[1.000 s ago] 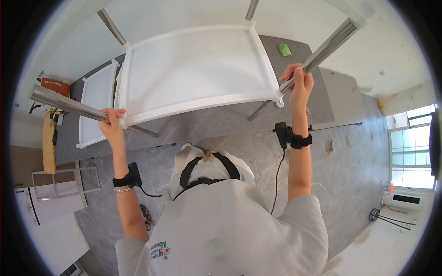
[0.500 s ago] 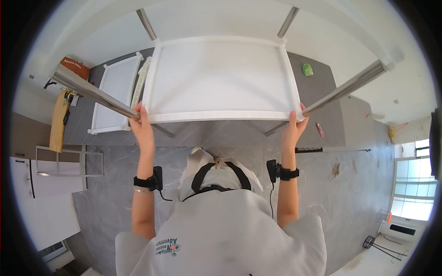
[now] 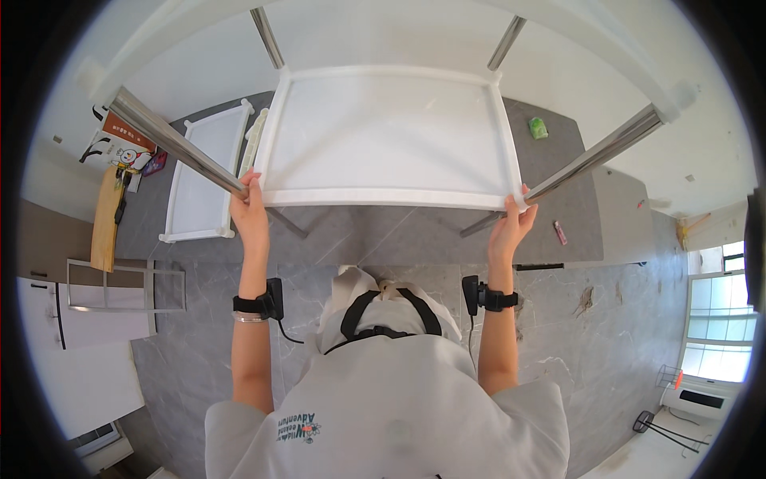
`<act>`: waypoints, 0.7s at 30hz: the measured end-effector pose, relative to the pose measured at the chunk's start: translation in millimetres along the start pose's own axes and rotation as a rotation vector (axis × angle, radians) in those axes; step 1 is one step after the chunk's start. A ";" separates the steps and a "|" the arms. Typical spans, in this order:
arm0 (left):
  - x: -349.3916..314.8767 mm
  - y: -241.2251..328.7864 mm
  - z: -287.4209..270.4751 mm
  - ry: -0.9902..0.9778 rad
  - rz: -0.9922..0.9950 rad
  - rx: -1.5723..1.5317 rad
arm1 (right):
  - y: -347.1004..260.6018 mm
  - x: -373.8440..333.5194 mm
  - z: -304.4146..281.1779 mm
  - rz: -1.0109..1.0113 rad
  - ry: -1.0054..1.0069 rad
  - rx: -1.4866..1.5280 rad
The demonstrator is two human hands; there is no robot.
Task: Assembling a white plastic and metal rolling storage cart.
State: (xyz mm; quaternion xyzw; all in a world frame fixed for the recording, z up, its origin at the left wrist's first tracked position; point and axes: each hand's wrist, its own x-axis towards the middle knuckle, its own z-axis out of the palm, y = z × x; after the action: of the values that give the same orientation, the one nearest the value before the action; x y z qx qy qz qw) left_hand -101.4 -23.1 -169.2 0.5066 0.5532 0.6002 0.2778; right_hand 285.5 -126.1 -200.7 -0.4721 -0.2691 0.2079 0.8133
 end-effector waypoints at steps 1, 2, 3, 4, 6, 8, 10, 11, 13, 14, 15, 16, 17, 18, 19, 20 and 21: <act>1.9 0.0 0.6 -0.002 0.002 -0.003 | 1.3 0.1 -0.3 0.004 0.004 0.008; 2.0 -1.6 0.1 -0.005 -0.009 0.007 | 1.7 -1.0 0.0 0.010 0.008 0.016; 2.5 -3.5 -0.4 -0.007 -0.021 0.018 | 2.4 -1.8 1.1 0.008 0.011 0.015; 4.2 -5.3 -0.4 -0.010 -0.021 0.016 | 3.3 -2.8 2.9 0.003 0.012 -0.010; 6.9 -8.0 -1.9 -0.001 0.014 -0.026 | 1.6 -4.5 4.7 -0.004 0.017 -0.038; 6.2 -15.0 -6.0 -0.023 0.038 -0.011 | -0.9 -4.9 7.4 -0.004 -0.004 -0.003; 5.8 -18.3 -9.6 -0.048 0.067 0.001 | -5.3 -4.6 12.2 -0.001 0.015 -0.025; 5.3 -16.1 -11.0 -0.070 0.058 0.025 | -7.7 -4.6 14.3 0.007 0.029 -0.044; 5.1 -12.6 -16.3 -0.135 0.055 0.046 | -7.9 -4.8 10.9 0.002 0.022 -0.098; 6.0 -7.7 -23.5 -0.143 0.065 0.041 | -8.9 -6.1 8.5 0.003 0.009 -0.150; 9.2 -4.7 -30.4 -0.276 0.113 0.099 | -7.1 -7.2 4.6 -0.008 0.020 -0.148; 13.4 -2.8 -37.3 -0.407 0.164 0.157 | -5.2 -9.5 -1.2 -0.016 -0.011 -0.196; 19.9 -2.1 -45.1 -0.414 0.180 0.147 | -6.8 -9.6 -3.4 -0.025 -0.042 -0.242; 25.4 -5.0 -54.9 -0.550 0.203 0.099 | -10.2 -10.5 -4.7 -0.036 -0.032 -0.240; 33.8 -8.1 -63.1 -0.685 0.227 0.051 | -14.7 -11.1 -5.1 -0.035 -0.058 -0.238; 44.1 -9.8 -71.2 -0.691 0.237 0.044 | -18.2 -10.5 -6.4 -0.031 -0.086 -0.237; 55.3 -9.6 -80.3 -0.808 0.094 -0.071 | -24.9 -9.7 -11.3 -0.062 -0.117 -0.338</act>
State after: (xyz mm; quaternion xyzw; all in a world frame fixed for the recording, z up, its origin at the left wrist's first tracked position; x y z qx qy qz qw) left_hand -195.5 -2.2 -151.6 0.7166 0.3547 0.3834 0.4621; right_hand 287.4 -150.9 -185.8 -0.5805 -0.3616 0.1615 0.7114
